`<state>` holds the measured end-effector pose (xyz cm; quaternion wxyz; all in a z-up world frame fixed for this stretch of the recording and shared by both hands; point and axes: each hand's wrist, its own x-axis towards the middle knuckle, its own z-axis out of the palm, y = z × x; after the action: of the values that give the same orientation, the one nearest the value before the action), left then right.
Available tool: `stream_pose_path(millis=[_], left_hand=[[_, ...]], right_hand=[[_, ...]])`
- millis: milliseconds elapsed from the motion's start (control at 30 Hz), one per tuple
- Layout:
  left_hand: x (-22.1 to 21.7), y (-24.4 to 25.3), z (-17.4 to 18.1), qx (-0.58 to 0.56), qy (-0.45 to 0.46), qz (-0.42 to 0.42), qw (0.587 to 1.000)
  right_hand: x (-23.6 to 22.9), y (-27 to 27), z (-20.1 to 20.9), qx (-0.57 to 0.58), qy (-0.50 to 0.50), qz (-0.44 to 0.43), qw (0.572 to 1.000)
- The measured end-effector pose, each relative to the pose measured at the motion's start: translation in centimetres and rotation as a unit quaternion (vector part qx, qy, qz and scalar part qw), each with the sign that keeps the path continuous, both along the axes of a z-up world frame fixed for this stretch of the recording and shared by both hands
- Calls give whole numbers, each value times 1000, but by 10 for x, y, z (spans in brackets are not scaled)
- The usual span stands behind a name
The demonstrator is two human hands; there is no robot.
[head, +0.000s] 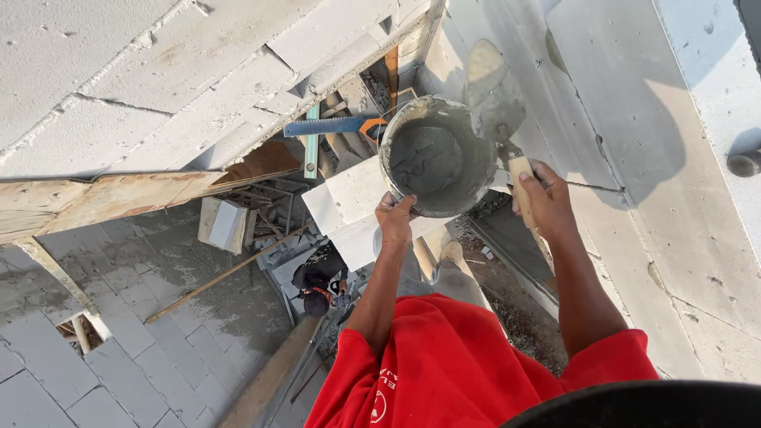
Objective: The person applies mortar to a wall using a trowel, places a block onto the mortar, and taps it with a hammer. They then repeat the process by applying more mortar, positioning another block, and tapping it into place.
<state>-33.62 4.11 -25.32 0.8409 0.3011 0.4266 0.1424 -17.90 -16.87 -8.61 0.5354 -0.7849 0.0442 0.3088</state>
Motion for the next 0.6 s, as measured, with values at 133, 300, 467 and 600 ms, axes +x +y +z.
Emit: stream_pose_path(millis=[133, 300, 467, 600], left_hand=[[-18, 25, -8, 14, 3, 21, 1000], [-70, 65, -4, 41, 70, 29, 996], [-121, 94, 16, 51, 121, 39, 990], [-161, 110, 6, 59, 164, 67, 982]], right_hand=[[80, 62, -11, 3, -191, -38, 981], [174, 124, -45, -182, -430, 18, 884], [217, 144, -90, -356, -409, 46, 839], [208, 149, -97, -404, -359, 69, 838]])
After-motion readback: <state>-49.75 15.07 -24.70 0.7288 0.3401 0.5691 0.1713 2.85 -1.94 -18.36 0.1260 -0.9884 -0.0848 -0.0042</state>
